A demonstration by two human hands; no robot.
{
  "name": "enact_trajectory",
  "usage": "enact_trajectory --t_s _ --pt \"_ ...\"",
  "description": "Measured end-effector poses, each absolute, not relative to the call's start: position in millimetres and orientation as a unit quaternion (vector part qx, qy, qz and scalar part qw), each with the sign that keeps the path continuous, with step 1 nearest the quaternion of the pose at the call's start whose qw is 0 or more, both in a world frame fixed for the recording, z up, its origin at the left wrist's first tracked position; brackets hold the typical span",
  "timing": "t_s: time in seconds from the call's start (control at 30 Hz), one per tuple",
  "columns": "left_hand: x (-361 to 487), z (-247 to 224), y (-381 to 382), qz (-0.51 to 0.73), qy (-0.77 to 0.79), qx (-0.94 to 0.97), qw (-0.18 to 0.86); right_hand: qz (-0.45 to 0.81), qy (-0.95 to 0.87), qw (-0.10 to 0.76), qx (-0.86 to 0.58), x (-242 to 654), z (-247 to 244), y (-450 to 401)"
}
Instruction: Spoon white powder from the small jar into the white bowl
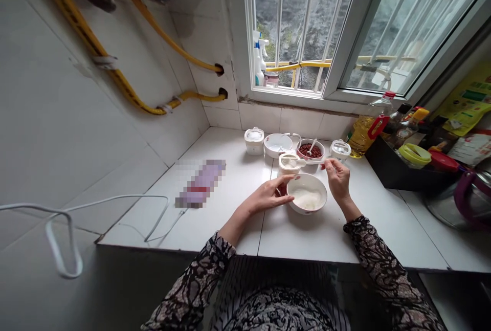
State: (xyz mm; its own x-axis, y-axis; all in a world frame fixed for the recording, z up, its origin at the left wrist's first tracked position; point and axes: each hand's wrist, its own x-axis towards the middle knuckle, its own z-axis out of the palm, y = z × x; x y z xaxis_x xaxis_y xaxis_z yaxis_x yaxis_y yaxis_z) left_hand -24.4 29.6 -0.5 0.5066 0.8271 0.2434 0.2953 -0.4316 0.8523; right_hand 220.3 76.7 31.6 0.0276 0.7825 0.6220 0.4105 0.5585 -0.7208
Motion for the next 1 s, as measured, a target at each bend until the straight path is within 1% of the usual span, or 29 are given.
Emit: enact_trajectory --t_s 0.1,0.3,0.43,0.53,0.8,0.93,1.0 --pt "-25 -2 30 0.342 0.37 0.772 0.387 0.152 -0.71 0.54 -0.425 224 32 75" --pt "-25 -3 29 0.342 0.365 0.771 0.394 0.039 -0.824 0.429 -0.367 217 32 71" --pt "-25 -1 28 0.336 0.367 0.765 0.41 0.053 -0.856 0.379 -0.348 211 27 68" --pt "-25 -1 27 0.335 0.369 0.764 0.41 0.088 -0.849 0.381 -0.357 211 23 68" --pt "-25 1 26 0.336 0.363 0.764 0.414 0.129 -0.798 0.437 -0.395 217 24 72" --pt "-26 -1 27 0.337 0.362 0.765 0.413 0.16 -0.777 0.449 -0.411 219 24 73" --pt "-26 -2 27 0.338 0.361 0.765 0.412 0.156 -0.778 0.449 -0.411 218 23 73"
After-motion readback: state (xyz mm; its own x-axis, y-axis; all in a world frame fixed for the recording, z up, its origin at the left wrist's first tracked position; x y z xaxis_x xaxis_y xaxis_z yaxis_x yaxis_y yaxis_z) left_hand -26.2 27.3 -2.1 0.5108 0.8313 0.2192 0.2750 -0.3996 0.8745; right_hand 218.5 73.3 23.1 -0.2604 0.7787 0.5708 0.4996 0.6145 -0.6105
